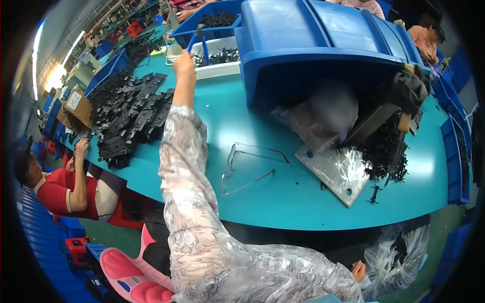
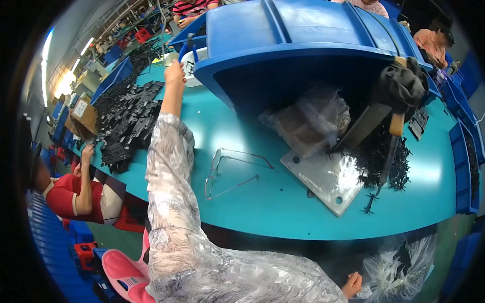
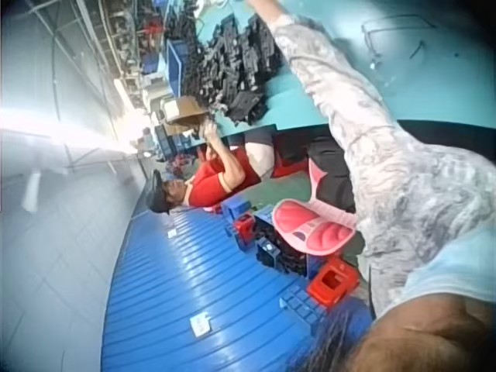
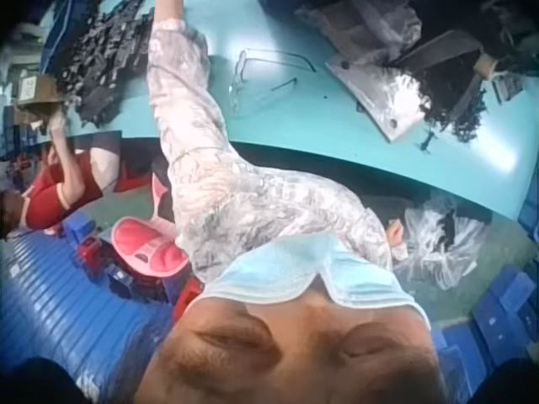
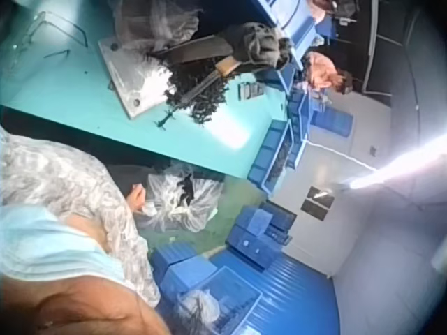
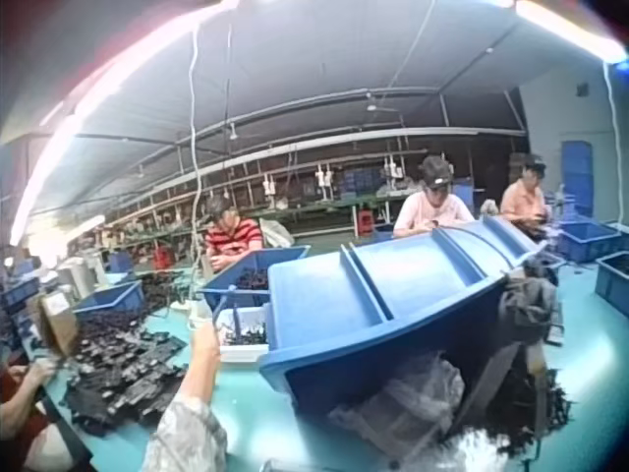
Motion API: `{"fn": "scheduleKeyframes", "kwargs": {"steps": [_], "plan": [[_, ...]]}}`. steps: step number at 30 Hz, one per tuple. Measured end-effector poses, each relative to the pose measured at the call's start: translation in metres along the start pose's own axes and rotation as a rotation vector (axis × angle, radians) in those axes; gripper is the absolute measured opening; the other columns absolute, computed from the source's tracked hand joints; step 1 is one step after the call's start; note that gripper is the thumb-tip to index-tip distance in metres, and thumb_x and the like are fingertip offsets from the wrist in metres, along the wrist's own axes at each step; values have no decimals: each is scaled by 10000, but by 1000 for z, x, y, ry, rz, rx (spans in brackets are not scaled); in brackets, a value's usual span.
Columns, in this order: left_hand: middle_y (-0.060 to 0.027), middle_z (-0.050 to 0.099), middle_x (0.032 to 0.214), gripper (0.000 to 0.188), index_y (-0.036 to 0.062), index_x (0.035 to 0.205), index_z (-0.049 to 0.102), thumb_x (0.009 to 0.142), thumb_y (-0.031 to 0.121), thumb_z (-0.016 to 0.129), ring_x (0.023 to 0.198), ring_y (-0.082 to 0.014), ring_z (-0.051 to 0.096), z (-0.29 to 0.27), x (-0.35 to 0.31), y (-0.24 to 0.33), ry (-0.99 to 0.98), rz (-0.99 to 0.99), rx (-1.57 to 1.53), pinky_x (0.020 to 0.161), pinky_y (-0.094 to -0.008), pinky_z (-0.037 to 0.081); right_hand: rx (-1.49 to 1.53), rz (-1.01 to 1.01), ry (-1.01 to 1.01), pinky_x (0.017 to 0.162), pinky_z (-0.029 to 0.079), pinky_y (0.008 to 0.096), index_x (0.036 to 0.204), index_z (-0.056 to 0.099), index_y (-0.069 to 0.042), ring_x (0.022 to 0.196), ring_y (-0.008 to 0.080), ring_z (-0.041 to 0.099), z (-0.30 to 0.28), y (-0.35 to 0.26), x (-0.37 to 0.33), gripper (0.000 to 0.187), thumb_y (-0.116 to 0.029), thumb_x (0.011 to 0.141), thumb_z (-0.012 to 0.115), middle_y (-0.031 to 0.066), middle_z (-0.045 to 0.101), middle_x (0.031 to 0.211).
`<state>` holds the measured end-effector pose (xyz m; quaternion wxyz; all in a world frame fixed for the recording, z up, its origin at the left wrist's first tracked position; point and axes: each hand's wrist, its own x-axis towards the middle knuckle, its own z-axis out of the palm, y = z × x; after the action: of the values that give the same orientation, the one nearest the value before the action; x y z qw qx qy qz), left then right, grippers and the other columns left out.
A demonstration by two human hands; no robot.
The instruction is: The person cuts open a plastic bag using pliers, unloads black plastic components from the bag onto the workbench, and puts on a face mask and eyeglasses.
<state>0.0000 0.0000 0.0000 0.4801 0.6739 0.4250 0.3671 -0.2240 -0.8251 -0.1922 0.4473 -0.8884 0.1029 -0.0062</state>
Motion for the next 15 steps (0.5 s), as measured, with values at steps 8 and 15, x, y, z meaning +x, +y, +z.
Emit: {"fn": "scheduleKeyframes", "kwargs": {"steps": [8,15], "plan": [[8,362,683,204,98,789,409,929,242,442,606,-113,354,-82,-294,80,-277,289,-1021,544,-276,336,329,104,64,452,331,209,732,565,-14,493,56,423,4,-4,14,234,-175,889,497,16,525,585],[-93,504,685,361,-16,885,500,926,334,418,607,-196,498,-7,-584,37,-1038,205,-486,550,-325,424,546,-574,-402,802,454,308,1279,402,-51,963,208,545,-18,-83,41,646,-234,733,696,126,512,1123]]}}
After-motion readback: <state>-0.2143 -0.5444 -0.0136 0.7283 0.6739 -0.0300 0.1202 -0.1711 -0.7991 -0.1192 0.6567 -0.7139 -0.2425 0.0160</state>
